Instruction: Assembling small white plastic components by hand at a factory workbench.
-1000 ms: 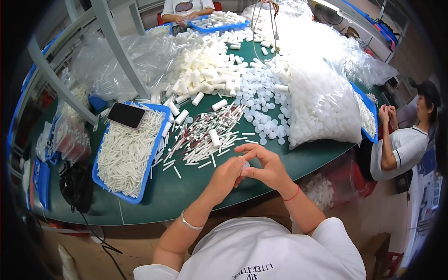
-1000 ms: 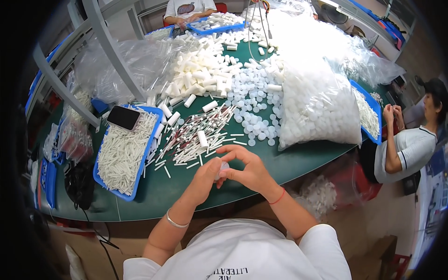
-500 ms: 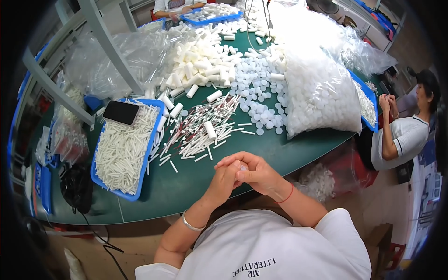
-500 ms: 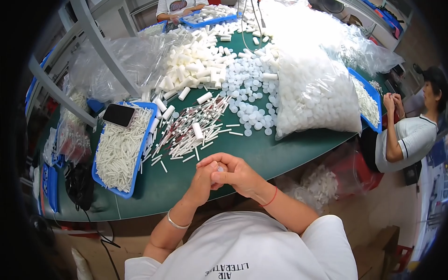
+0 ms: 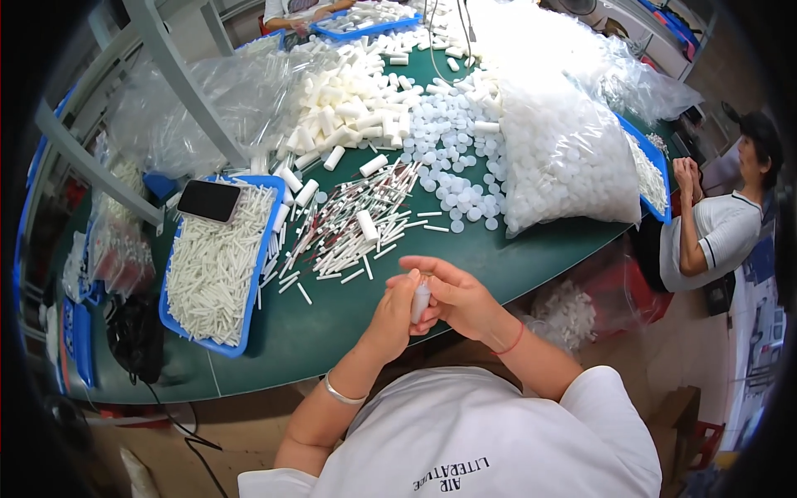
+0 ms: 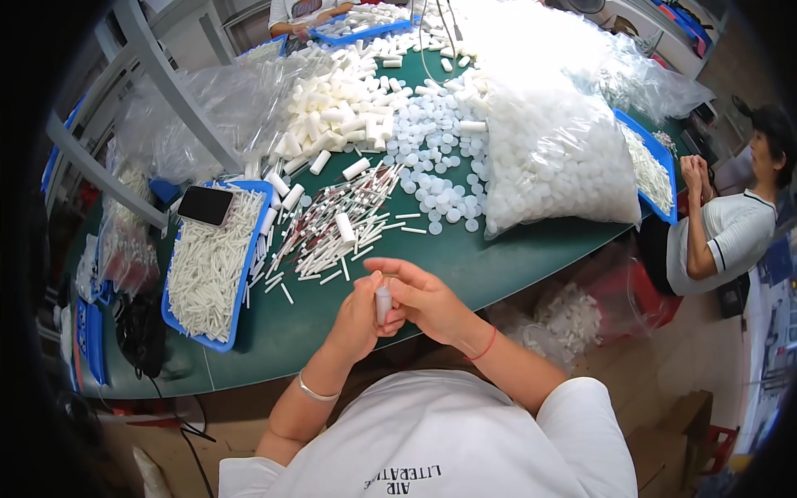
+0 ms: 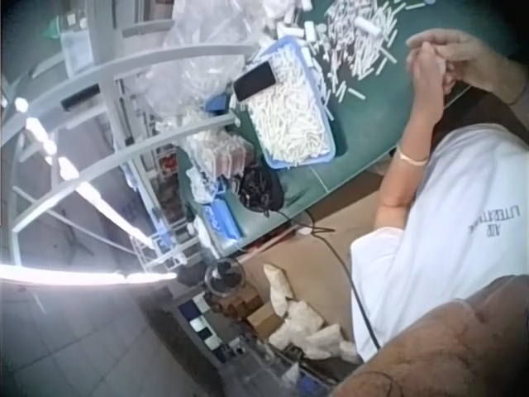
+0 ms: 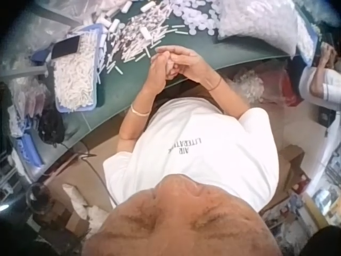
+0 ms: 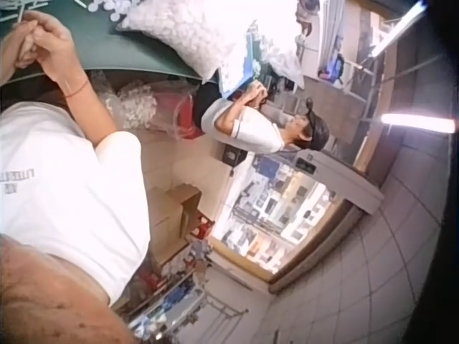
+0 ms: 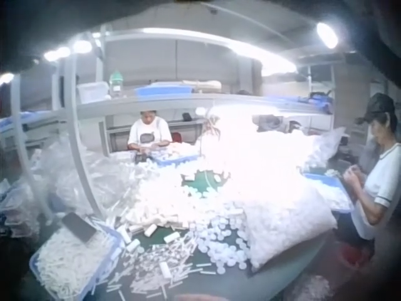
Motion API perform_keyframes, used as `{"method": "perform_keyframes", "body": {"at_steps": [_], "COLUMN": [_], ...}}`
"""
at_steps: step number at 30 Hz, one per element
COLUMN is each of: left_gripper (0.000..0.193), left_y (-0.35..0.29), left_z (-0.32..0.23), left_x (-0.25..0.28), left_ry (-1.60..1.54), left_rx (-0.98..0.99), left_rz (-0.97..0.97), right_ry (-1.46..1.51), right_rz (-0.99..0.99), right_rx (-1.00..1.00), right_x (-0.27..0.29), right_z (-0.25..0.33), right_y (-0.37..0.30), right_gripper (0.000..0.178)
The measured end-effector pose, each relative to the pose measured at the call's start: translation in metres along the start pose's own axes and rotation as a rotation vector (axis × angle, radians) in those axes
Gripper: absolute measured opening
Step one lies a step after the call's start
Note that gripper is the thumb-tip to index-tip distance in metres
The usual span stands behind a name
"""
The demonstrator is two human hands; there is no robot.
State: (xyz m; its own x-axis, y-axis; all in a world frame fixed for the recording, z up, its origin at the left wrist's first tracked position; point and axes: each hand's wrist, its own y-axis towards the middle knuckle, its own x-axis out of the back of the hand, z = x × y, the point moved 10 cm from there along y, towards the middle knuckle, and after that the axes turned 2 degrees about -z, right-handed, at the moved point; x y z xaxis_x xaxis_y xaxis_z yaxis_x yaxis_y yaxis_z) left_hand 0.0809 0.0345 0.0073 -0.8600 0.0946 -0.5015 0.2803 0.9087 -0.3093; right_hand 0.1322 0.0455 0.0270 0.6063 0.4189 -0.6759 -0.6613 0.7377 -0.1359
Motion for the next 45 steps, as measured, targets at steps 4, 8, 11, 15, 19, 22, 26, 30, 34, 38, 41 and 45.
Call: {"method": "perform_keyframes", "body": {"at_steps": [4,8,11,15,19,22,26,30,34,38,41,45], "left_gripper": [0.050,0.048,0.042,0.033,0.031,0.034,0.040,0.048,0.054,0.059,0.063,0.057], "left_y": [0.000,-0.003,-0.003,-0.011,-0.017,-0.021,-0.024,-0.016,-0.013,-0.012,-0.014,-0.019], "left_z": [-0.001,0.005,0.016,0.027,0.042,0.053,0.069,0.071,0.081,0.095,0.101,0.092], "left_x": [-0.017,-0.032,-0.033,-0.046,-0.054,-0.059,-0.064,-0.059,-0.064,-0.077,-0.085,-0.079], "left_ry": [-0.116,-0.097,-0.082,-0.129,-0.172,-0.199,-0.247,-0.132,-0.006,-0.022,-0.026,0.333], "left_rx": [0.036,0.038,0.099,0.193,0.236,0.258,0.358,0.239,0.183,0.213,0.236,0.264], "left_rz": [0.103,0.173,0.167,0.198,0.191,0.147,0.154,0.073,0.120,0.165,0.130,0.262], "right_ry": [-0.362,-0.379,-0.398,-0.387,-0.371,-0.370,-1.124,-1.371,-1.427,-1.480,-1.507,-1.410], "right_rz": [-0.057,-0.086,-0.079,-0.097,-0.120,-0.180,-0.373,-0.179,-0.162,-0.244,-0.349,-0.613], "right_rx": [0.272,0.158,0.177,0.213,0.211,0.264,0.568,0.614,0.587,0.645,0.593,0.547], "right_x": [0.004,0.008,0.013,0.015,0.023,0.028,0.027,-0.005,-0.008,-0.008,0.001,0.035], "right_z": [0.029,0.028,0.026,0.023,0.018,0.021,0.051,0.048,0.043,0.043,0.041,0.051], "right_y": [-0.019,-0.030,-0.037,-0.048,-0.061,-0.076,-0.114,-0.124,-0.131,-0.140,-0.144,-0.179], "right_gripper": [0.054,0.053,0.049,0.047,0.048,0.050,0.059,0.074,0.080,0.072,0.070,0.059]}}
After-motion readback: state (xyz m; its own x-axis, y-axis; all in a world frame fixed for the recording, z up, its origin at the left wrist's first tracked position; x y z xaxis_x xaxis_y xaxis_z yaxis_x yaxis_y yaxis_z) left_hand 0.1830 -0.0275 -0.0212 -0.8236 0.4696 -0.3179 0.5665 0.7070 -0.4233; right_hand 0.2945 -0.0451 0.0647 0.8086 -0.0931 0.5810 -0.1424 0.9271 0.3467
